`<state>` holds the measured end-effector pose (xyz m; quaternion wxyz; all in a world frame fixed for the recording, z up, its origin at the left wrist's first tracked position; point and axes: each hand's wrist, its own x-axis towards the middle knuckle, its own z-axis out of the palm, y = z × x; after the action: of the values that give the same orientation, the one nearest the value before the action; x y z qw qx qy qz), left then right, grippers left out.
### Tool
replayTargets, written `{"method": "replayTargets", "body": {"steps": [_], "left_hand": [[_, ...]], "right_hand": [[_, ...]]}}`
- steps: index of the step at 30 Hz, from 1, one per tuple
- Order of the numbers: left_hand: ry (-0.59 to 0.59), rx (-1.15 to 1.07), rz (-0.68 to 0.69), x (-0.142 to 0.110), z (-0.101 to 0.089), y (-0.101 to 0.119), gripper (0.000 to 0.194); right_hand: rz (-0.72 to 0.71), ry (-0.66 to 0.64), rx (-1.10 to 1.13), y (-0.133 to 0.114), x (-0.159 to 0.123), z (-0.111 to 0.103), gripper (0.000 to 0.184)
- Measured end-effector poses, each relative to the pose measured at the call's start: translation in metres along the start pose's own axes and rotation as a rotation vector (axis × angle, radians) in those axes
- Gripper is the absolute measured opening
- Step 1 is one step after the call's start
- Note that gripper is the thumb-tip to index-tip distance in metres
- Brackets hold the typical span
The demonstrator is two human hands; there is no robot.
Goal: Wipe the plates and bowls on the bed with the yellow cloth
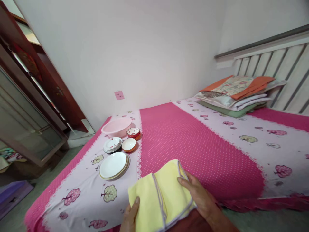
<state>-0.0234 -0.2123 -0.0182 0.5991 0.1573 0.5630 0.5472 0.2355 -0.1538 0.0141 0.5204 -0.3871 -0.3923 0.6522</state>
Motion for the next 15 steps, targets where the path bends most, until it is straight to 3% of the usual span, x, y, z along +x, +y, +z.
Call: {"method": "replayTargets", "body": {"steps": [3,5,7,10,12,15], "left_hand": [[-0.049,0.079,-0.049,-0.009,-0.027,0.001,0.057],[-0.032,0.2,0.028,-0.009,-0.041,-0.005,0.057],[0.103,0.348,0.252,-0.006,-0.047,-0.016,0.059],[0.313,0.701,0.763,0.002,-0.043,-0.033,0.055],[0.248,0.945,0.989,0.008,-0.034,-0.042,0.043],[-0.026,1.186,1.016,0.017,-0.019,-0.055,0.043]], "right_hand": [[0.079,-0.092,-0.015,0.025,0.0,-0.01,0.069],[0.091,-0.092,-0.09,0.045,0.0,-0.013,0.066],[0.104,-0.075,-0.136,0.06,0.0,-0.015,0.058],[0.117,-0.074,-0.154,0.07,0.002,-0.015,0.048],[0.114,-0.079,-0.167,0.07,0.003,-0.016,0.047],[0.103,-0.085,-0.188,0.066,0.003,-0.018,0.05]]}}
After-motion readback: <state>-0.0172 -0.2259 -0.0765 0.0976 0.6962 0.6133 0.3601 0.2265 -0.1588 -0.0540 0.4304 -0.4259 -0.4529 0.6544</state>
